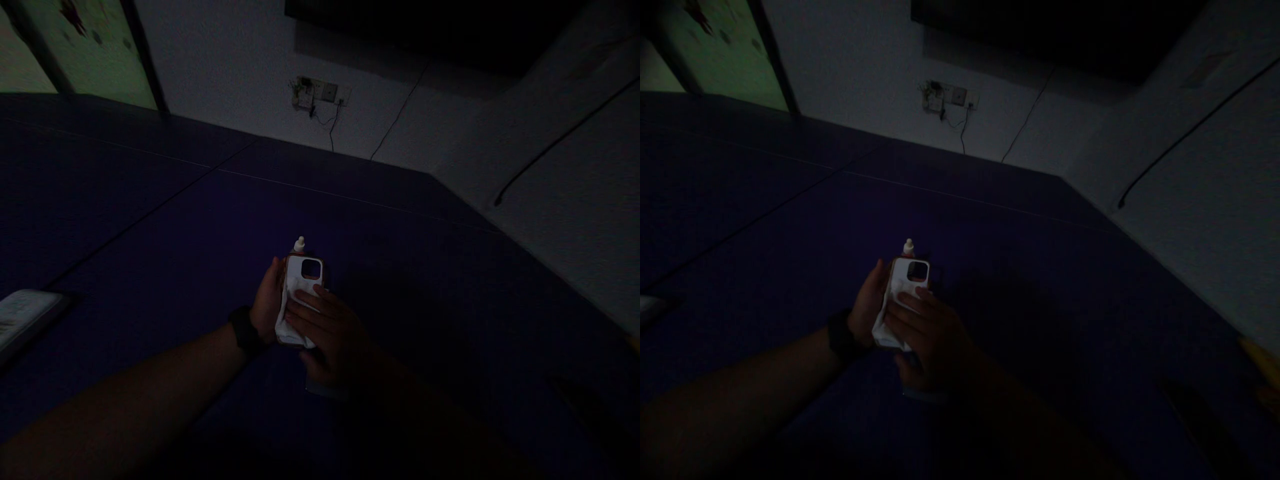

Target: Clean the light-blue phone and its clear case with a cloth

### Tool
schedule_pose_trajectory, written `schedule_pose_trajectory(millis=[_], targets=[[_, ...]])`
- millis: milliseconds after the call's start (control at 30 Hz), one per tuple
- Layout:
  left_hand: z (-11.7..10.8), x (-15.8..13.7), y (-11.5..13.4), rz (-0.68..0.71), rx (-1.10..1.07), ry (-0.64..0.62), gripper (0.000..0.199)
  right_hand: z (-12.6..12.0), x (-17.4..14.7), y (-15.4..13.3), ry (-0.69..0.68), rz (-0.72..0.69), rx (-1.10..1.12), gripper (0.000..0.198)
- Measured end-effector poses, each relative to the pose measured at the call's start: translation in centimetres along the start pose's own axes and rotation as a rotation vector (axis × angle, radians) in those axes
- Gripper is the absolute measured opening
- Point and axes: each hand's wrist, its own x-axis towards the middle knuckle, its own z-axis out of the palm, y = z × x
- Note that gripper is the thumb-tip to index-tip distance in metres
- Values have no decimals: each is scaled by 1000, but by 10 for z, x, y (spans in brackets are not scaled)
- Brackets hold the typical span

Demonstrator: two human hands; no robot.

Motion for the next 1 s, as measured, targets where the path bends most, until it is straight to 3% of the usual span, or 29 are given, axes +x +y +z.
schedule_pose_trajectory(millis=[67, 233, 333, 433, 600, 700, 800, 1000], targets=[[-1, -1, 0, -28, 13, -19, 45, 0, 0, 1, -32, -36, 14, 55], [1, -1, 0, -14, -48, -19, 41, 1, -3, 5, 87, -1, -28, 44], [3, -1, 0, 8, -41, 13, 38, 0, 0, 0, 46, 52, -56, 50], [6, -1, 1, 14, -19, 36, 39, 0, 2, -2, -14, 4, -23, 52], [7, -2, 2, -6, -51, 3, 40, 0, 0, 2, 87, 13, -45, 40], [6, 0, 2, 0, -61, 24, 38, 0, 0, -1, 32, 60, -80, 46], [3, 2, 2, -7, -54, 25, 39, 1, 4, -3, 7, 22, -74, 49], [5, -2, 0, 1, -46, -7, 41, -1, 5, 1, 252, -3, -165, 21]])
